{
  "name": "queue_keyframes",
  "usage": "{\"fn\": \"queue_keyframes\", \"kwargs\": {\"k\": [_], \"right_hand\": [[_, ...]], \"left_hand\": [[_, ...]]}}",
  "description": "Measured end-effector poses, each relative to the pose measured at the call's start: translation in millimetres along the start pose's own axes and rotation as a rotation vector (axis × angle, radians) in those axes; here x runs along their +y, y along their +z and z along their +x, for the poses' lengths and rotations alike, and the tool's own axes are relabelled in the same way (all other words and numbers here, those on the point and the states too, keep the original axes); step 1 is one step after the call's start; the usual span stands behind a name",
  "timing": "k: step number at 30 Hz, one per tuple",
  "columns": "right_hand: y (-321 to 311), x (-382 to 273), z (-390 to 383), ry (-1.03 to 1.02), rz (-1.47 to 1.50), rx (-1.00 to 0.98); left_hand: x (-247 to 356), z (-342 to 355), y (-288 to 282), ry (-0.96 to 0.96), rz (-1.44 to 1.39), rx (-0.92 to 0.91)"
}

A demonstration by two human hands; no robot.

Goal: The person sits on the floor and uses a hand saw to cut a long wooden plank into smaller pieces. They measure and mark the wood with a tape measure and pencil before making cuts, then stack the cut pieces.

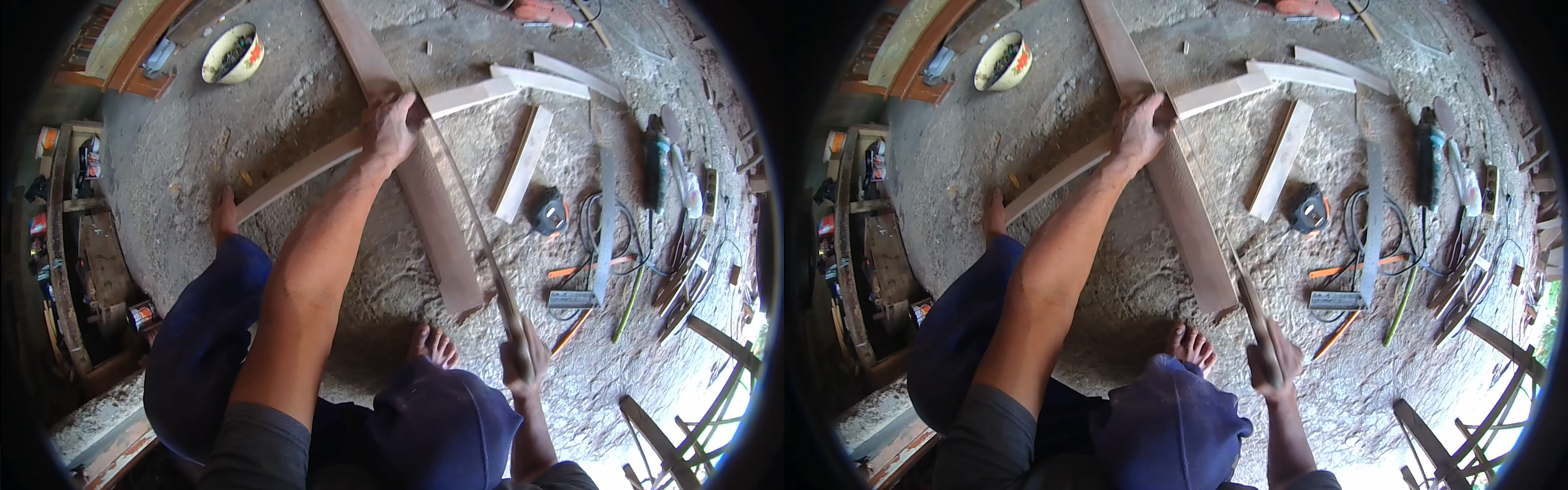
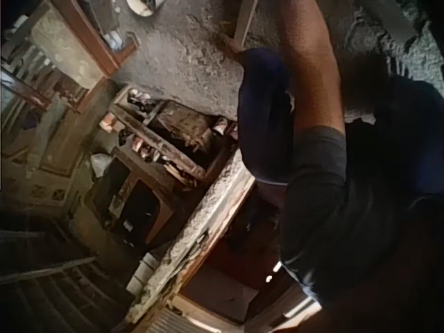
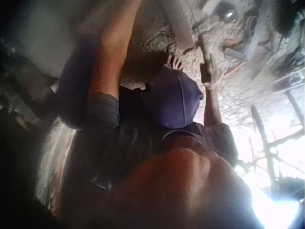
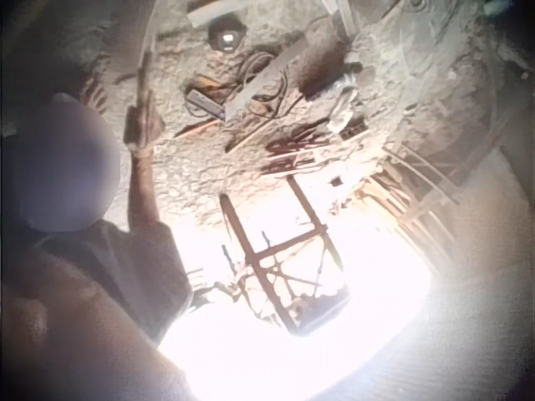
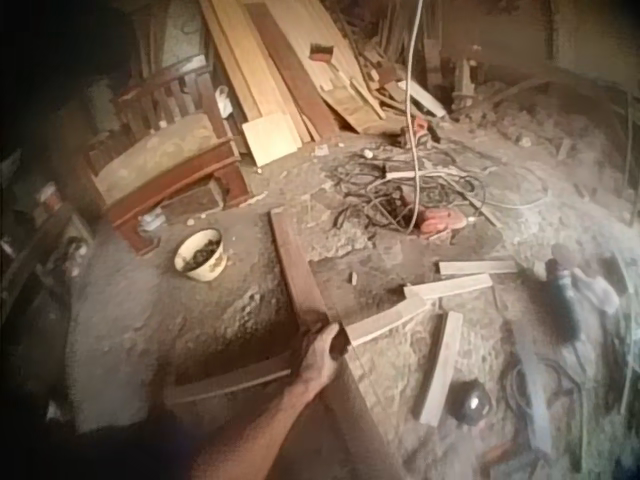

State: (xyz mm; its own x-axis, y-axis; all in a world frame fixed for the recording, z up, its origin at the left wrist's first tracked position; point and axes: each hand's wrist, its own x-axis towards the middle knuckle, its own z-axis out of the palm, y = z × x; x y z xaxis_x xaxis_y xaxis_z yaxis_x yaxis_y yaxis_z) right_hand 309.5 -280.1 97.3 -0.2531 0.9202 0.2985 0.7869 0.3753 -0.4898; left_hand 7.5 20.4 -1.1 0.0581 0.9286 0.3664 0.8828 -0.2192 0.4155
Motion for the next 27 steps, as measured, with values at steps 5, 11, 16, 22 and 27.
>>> {"fn": "queue_keyframes", "kwargs": {"k": [5,11,16,22,27], "right_hand": [[24.6,0.7,40.5,0.064,0.098,-0.011],[98.6,21.8,120.0,0.067,0.284,0.039],[-6.9,-6.4,5.0,-0.026,-0.018,0.075],[58.5,7.8,79.0,0.080,0.202,0.056],[97.4,21.4,113.7,0.103,0.253,0.038]], "left_hand": [[-3.7,0.0,4.6,0.027,0.031,0.007],[4.2,3.1,-7.2,0.002,-0.016,-0.082],[-5.7,0.1,4.4,-0.013,0.019,-0.058],[1.1,2.7,-1.6,-0.032,0.025,-0.100],[9.3,5.4,-12.2,-0.023,-0.033,-0.126]]}}
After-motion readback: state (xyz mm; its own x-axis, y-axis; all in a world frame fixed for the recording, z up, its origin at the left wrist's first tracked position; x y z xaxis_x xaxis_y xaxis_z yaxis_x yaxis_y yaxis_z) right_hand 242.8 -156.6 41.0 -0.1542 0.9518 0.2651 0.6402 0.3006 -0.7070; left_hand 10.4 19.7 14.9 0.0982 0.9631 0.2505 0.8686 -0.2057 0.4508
